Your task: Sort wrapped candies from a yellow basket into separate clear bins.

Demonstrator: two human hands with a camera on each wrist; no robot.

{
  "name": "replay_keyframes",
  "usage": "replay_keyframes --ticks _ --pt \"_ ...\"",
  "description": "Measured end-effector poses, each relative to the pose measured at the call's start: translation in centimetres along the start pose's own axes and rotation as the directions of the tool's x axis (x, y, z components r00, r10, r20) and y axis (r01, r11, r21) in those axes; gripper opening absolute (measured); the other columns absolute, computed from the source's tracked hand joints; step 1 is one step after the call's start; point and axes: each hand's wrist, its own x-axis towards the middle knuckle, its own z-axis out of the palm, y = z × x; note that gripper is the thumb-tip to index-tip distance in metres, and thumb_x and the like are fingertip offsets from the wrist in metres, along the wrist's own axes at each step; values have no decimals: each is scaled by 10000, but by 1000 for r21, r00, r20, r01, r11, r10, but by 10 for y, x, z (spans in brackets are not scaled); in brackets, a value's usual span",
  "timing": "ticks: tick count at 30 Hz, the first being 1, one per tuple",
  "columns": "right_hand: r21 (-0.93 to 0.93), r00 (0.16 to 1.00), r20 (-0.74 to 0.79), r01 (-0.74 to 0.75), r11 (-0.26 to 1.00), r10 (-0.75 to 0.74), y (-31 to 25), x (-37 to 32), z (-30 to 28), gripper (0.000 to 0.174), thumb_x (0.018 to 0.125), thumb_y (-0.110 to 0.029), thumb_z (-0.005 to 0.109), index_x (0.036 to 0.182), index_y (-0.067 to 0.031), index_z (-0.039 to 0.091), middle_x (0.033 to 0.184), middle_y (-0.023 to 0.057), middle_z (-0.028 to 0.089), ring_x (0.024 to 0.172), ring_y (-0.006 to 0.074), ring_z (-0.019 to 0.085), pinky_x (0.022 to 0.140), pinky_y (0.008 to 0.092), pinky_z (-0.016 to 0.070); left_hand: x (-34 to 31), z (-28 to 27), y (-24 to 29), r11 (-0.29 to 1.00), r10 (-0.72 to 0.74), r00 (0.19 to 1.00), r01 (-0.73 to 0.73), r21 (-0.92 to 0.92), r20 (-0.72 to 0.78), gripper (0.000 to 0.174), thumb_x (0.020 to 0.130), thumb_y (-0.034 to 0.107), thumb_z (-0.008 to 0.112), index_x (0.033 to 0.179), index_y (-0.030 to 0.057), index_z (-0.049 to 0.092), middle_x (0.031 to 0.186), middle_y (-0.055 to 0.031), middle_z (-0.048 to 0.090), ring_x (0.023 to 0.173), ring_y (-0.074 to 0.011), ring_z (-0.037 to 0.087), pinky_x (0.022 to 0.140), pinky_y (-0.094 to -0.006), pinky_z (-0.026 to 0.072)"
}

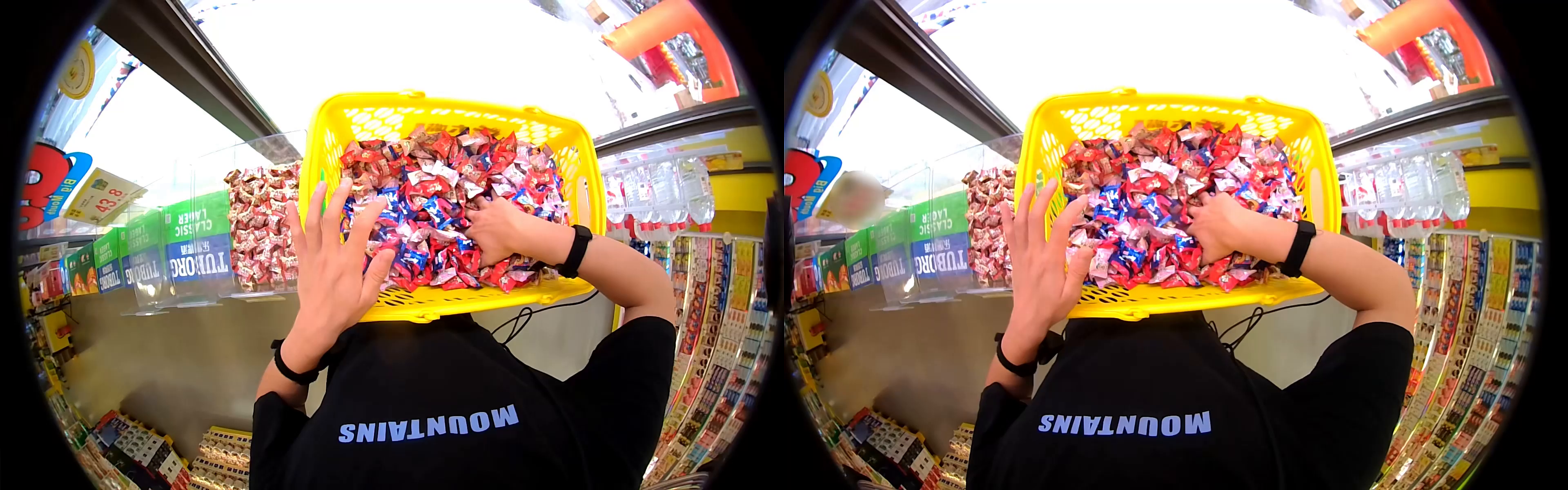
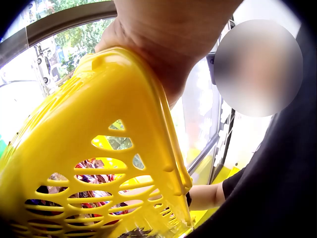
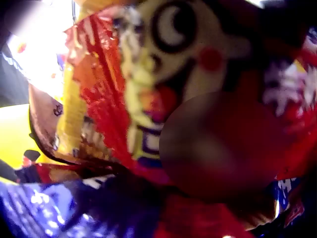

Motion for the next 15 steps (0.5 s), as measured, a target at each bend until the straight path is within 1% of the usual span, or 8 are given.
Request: replay_keyframes --ticks 5,6,8,9,10,11,13,15 --pt "1 993 -81 83 997 -83 12 23 24 508 851 -548 745 1006 -73 834 1157 149 769 1080 354 755 817 475 634 1 1 0 1000 14 1000 -14 -6 -7 558 1038 477 604 1516 189 607 1618 -194 456 1555 -457 321 1299 -705 92" --pt "-39 974 -162 152 988 -157 17 30 34 359 859 -393 713 896 -50 813 1036 141 785 912 323 784 762 458 632 1 1 1 1000 19 1000 -19 -11 -5 558 1040 477 603 1516 187 607 1617 -195 456 1554 -458 322 1299 -705 93" --pt "3 975 -152 166 986 -164 18 42 45 390 786 -466 757 815 -79 805 945 127 773 884 314 775 735 458 621 1 1 1 1000 21 1000 -21 -12 3 556 1047 460 588 1521 171 599 1629 -196 444 1565 -456 309 1303 -696 91" --pt "23 981 -120 159 987 -155 14 46 42 551 740 -631 830 773 -82 802 931 125 762 905 313 766 750 455 617 0 0 0 1000 18 1000 -18 -8 10 552 1053 443 575 1527 158 592 1641 -196 431 1577 -453 295 1308 -687 87" --pt "63 989 -84 130 990 -124 12 48 40 469 775 -523 825 990 -107 809 1009 136 768 865 315 767 736 464 620 0 0 0 1000 15 1000 -15 -2 16 549 1059 425 562 1532 145 585 1654 -196 419 1590 -450 282 1313 -678 83" --pt "220 920 -377 200 955 -106 11 46 45 602 780 -412 807 1295 -116 711 1224 152 740 994 334 753 846 478 621 0 -1 0 1000 9 1000 -9 -4 10 552 1058 420 565 1534 143 581 1654 -197 418 1590 -452 281 1313 -679 84" --pt "-6 545 -798 423 906 -259 14 56 54 832 805 -248 720 1590 -144 467 1494 181 619 1218 344 706 924 506 626 1 -1 1 1000 -3 1000 3 -10 5 557 1054 409 571 1540 138 571 1653 -201 415 1589 -454 279 1313 -679 86" --pt "46 741 -619 364 930 -259 5 49 31 789 823 -176 693 1588 -167 501 1637 170 513 1476 431 511 1234 560 421 1 1 0 1000 1 1000 -1 -2 2 561 1052 403 573 1544 135 564 1654 -203 413 1591 -456 277 1314 -679 87"
